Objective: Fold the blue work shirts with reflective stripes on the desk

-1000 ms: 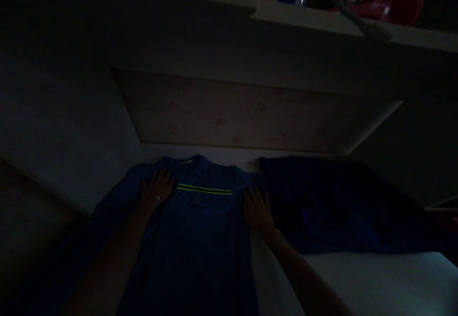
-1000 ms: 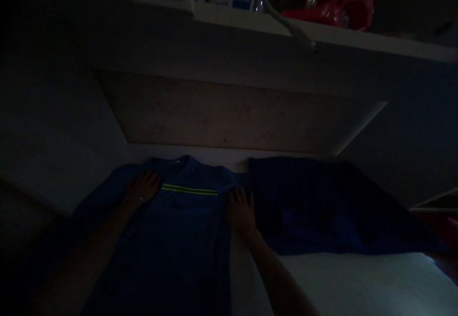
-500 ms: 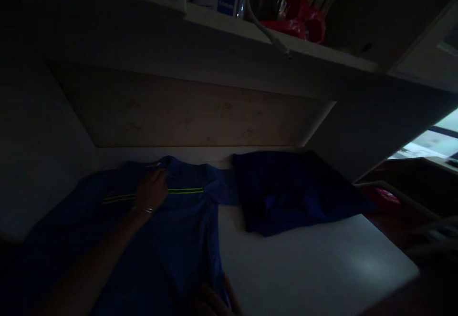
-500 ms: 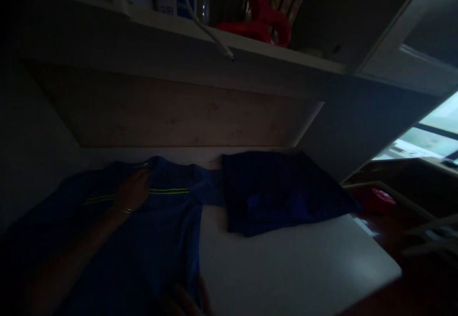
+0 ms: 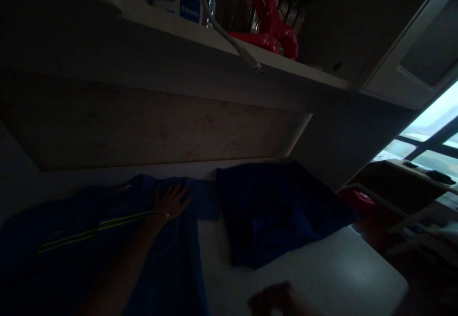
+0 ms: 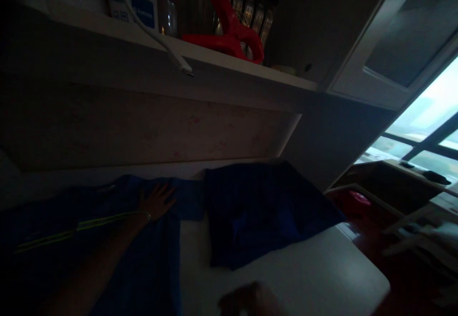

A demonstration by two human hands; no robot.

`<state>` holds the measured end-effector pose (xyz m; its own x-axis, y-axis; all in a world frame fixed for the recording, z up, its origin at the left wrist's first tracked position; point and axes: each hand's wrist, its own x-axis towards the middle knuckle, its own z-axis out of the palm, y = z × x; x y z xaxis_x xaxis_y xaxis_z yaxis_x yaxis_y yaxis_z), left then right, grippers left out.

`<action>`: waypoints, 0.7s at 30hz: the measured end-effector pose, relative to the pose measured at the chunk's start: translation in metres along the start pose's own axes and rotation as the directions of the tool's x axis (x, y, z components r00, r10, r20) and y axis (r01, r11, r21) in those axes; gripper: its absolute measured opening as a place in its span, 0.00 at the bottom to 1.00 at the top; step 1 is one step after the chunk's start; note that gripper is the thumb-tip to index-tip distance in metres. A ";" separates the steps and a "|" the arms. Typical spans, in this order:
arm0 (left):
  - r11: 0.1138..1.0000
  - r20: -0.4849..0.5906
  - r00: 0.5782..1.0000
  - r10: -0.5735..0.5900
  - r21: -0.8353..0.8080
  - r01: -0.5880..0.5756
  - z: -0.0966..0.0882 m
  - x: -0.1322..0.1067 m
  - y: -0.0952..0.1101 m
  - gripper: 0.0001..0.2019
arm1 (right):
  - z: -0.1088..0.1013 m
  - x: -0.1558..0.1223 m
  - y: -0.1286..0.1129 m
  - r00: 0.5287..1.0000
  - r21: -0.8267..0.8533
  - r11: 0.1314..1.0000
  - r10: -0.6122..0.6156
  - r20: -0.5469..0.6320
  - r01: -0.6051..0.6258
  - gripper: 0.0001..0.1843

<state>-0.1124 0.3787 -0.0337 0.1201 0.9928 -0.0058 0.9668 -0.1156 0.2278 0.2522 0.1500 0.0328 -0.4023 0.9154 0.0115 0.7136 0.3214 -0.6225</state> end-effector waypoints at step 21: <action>0.989 0.003 0.998 0.071 0.129 -0.070 0.000 0.005 0.004 0.28 | -0.065 0.261 0.042 0.860 0.116 0.917 0.398 -0.318 -0.382 0.17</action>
<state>-0.1079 0.3835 -0.0325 0.1887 0.9820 0.0073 0.9769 -0.1885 0.1004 0.2145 0.4181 0.0601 0.1205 0.9927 0.0107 0.7413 -0.0828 -0.6660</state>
